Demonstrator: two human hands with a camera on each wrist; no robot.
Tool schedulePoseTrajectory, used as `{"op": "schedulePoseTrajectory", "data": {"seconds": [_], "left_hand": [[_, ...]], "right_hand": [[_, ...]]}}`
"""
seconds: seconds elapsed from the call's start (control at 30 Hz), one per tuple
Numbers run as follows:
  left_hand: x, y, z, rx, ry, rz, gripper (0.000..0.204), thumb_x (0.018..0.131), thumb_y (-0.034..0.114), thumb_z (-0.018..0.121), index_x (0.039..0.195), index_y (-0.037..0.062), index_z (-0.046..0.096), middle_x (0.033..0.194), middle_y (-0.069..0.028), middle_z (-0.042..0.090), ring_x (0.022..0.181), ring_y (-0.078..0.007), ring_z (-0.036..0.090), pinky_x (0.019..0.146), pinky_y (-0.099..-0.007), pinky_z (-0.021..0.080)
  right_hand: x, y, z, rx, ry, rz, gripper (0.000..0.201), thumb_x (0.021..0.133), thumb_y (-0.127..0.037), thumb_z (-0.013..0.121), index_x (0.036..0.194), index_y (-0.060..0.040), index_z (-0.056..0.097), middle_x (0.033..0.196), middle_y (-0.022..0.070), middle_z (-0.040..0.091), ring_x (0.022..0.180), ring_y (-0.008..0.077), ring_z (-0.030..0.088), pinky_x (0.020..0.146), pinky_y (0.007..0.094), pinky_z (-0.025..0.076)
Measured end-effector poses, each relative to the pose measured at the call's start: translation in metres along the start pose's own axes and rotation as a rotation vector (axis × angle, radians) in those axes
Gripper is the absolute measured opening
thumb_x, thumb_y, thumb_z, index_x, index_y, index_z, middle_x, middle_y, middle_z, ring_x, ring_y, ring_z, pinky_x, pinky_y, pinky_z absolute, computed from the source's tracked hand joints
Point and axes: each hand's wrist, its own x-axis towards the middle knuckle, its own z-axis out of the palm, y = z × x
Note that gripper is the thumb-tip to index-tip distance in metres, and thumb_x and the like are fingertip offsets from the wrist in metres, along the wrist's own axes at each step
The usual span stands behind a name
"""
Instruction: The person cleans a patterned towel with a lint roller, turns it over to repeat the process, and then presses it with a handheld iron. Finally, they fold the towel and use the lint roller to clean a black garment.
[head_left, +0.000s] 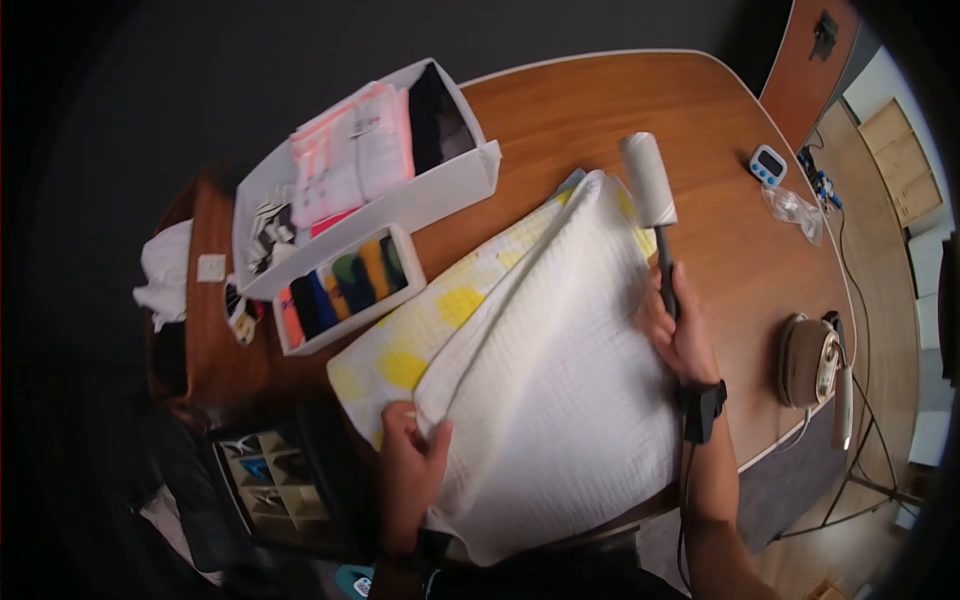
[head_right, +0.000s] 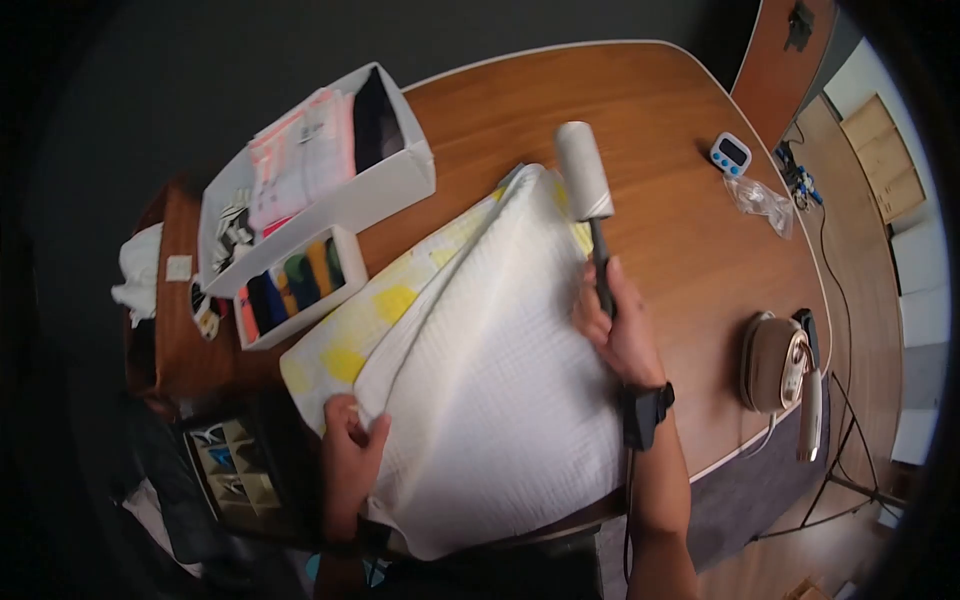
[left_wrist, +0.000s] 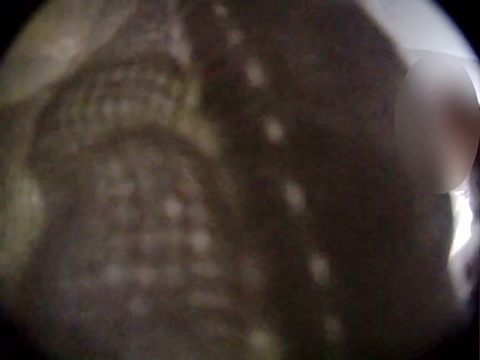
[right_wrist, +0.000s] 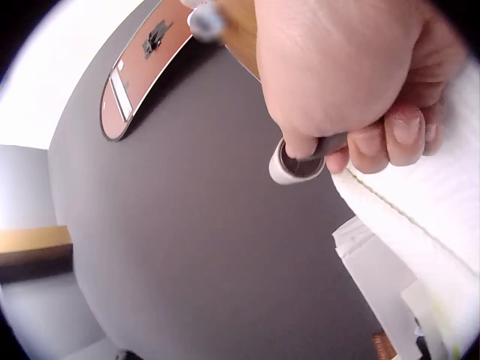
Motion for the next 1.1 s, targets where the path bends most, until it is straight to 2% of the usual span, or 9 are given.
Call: {"op": "schedulePoseTrajectory", "data": {"seconds": [0.23, 0.4, 0.5, 0.7, 0.83, 0.9, 0.97, 1.03, 1.1], "left_hand": [[-0.001, -0.033, 0.015, -0.194, -0.019, -0.051, 0.044, 0.09, 0.013, 0.078, 0.121, -0.0009, 0.051, 0.103, -0.0123, 0.053, 0.093, -0.0214, 0.053, 0.086, -0.0359, 0.046], [-0.009, -0.045, 0.016, -0.236, 0.041, 0.0, 0.032, 0.094, 0.014, 0.073, 0.116, -0.0021, 0.056, 0.104, -0.0124, 0.058, 0.093, -0.0203, 0.057, 0.082, -0.0344, 0.048], [-0.022, -0.002, 0.003, -0.52, 0.001, 0.069, 0.022, 0.097, 0.013, 0.069, 0.11, -0.0015, 0.06, 0.099, -0.0138, 0.063, 0.088, -0.0243, 0.061, 0.077, -0.035, 0.048], [-0.063, 0.073, 0.035, -0.116, 0.216, 0.811, 0.014, 0.089, 0.005, 0.067, 0.103, 0.0017, 0.066, 0.096, -0.0134, 0.064, 0.092, -0.0386, 0.059, 0.081, -0.0444, 0.049], [-0.148, 0.075, 0.117, -0.123, -0.407, 1.071, 0.027, 0.095, 0.022, 0.065, 0.115, 0.0033, 0.066, 0.101, -0.0151, 0.063, 0.101, -0.0361, 0.061, 0.089, -0.0453, 0.049], [-0.18, 0.066, 0.088, -0.265, -0.878, 0.986, 0.038, 0.097, 0.03, 0.066, 0.124, 0.0041, 0.064, 0.108, -0.0168, 0.065, 0.108, -0.0351, 0.062, 0.094, -0.044, 0.049], [-0.183, 0.052, 0.043, -0.432, -1.017, 0.845, 0.037, 0.095, 0.024, 0.073, 0.124, 0.003, 0.067, 0.113, -0.0147, 0.071, 0.101, -0.0282, 0.07, 0.089, -0.0372, 0.054], [-0.187, 0.026, 0.003, -0.567, -0.753, 0.572, 0.029, 0.094, 0.015, 0.075, 0.119, 0.0011, 0.069, 0.11, -0.0099, 0.073, 0.099, -0.0206, 0.07, 0.086, -0.0326, 0.054], [-0.176, -0.007, -0.009, -0.346, -0.08, 0.67, 0.022, 0.092, 0.007, 0.072, 0.113, 0.0001, 0.068, 0.106, -0.0144, 0.07, 0.099, -0.031, 0.068, 0.089, -0.0372, 0.053]], "right_hand": [[-0.006, 0.006, 0.011, -0.314, 0.061, -0.028, 0.034, 0.112, -0.038, 0.039, 0.118, -0.006, 0.051, 0.057, -0.0005, 0.042, 0.047, 0.0087, 0.039, 0.047, 0.024, 0.033], [-0.002, 0.012, 0.014, -0.356, 0.01, -0.108, 0.022, 0.111, -0.029, 0.044, 0.118, -0.0085, 0.046, 0.083, 0.0131, 0.063, 0.068, 0.0193, 0.059, 0.068, 0.0321, 0.047], [-0.001, 0.01, 0.03, -0.19, 0.228, -0.04, 0.013, 0.108, -0.021, 0.047, 0.116, -0.0109, 0.048, 0.069, 0.0012, 0.045, 0.058, 0.0153, 0.048, 0.06, 0.0312, 0.044], [-0.049, -0.001, 0.049, -0.461, -0.139, -0.072, 0.022, 0.108, -0.028, 0.052, 0.095, -0.0107, 0.052, 0.065, -0.0045, 0.04, 0.05, 0.0067, 0.034, 0.049, 0.0254, 0.032], [-0.126, -0.042, 0.065, -1.005, 0.334, -0.267, 0.031, 0.105, -0.031, 0.062, 0.081, -0.0118, 0.055, 0.066, -0.0093, 0.042, 0.052, 0.0014, 0.033, 0.047, 0.0237, 0.027], [-0.154, -0.063, 0.04, -1.02, 0.468, -0.338, 0.033, 0.105, -0.033, 0.063, 0.082, -0.0097, 0.057, 0.067, -0.0104, 0.04, 0.056, 0.001, 0.032, 0.05, 0.0241, 0.024], [-0.178, -0.07, 0.031, -1.159, 0.585, -0.381, 0.035, 0.106, -0.034, 0.061, 0.085, -0.0067, 0.058, 0.067, -0.0092, 0.041, 0.06, 0.0016, 0.033, 0.051, 0.0243, 0.024], [-0.2, -0.054, 0.042, -1.116, 0.628, -0.325, 0.034, 0.106, -0.032, 0.06, 0.088, -0.0044, 0.058, 0.066, -0.0073, 0.039, 0.061, 0.0038, 0.035, 0.053, 0.0248, 0.026], [-0.211, -0.029, 0.032, -1.178, 0.559, -0.367, 0.031, 0.107, -0.03, 0.058, 0.094, -0.0015, 0.059, 0.065, -0.0026, 0.044, 0.061, 0.0069, 0.038, 0.053, 0.0284, 0.032]]}}
